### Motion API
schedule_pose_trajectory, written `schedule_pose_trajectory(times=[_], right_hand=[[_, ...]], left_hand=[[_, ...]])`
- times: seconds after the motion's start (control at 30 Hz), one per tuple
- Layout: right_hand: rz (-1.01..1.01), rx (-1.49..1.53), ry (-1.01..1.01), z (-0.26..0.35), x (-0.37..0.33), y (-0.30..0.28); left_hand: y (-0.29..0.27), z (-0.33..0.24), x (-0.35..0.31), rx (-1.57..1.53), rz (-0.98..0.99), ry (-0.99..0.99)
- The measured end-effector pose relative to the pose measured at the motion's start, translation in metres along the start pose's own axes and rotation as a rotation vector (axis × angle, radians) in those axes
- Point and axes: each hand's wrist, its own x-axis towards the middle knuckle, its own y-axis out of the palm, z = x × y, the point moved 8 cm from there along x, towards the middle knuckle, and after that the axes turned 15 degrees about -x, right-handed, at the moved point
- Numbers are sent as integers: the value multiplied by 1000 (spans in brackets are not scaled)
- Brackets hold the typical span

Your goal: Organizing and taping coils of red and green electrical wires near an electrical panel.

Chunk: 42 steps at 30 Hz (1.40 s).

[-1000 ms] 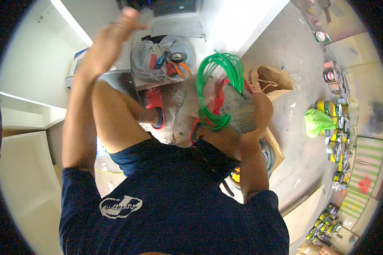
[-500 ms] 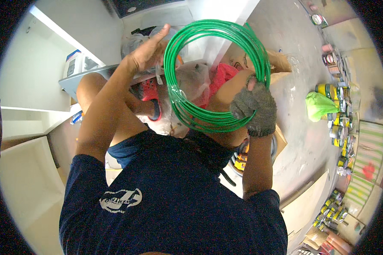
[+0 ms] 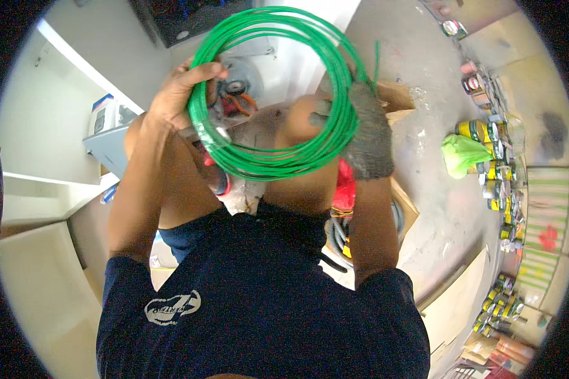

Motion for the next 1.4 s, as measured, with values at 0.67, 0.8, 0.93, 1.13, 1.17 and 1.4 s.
schedule_pose_trajectory(times=[0.67,0.8,0.93,1.13,1.17,1.4], right_hand=[[390,-1755,-1135,-37,-106,68],[475,-1895,-1011,-74,-129,68],[373,-2001,-842,-86,-135,90],[468,-1907,-814,-79,-128,133],[500,-1827,-800,-81,-126,140],[187,-1749,-771,-67,-120,145]], left_hand=[[-68,-20,-7,-87,-119,-58],[-86,-1,-13,-298,-168,-125],[-100,3,-32,-399,-267,-64],[-103,13,-37,-408,-424,4],[-100,15,-41,-380,-532,44],[-97,29,-49,-445,-596,134]])
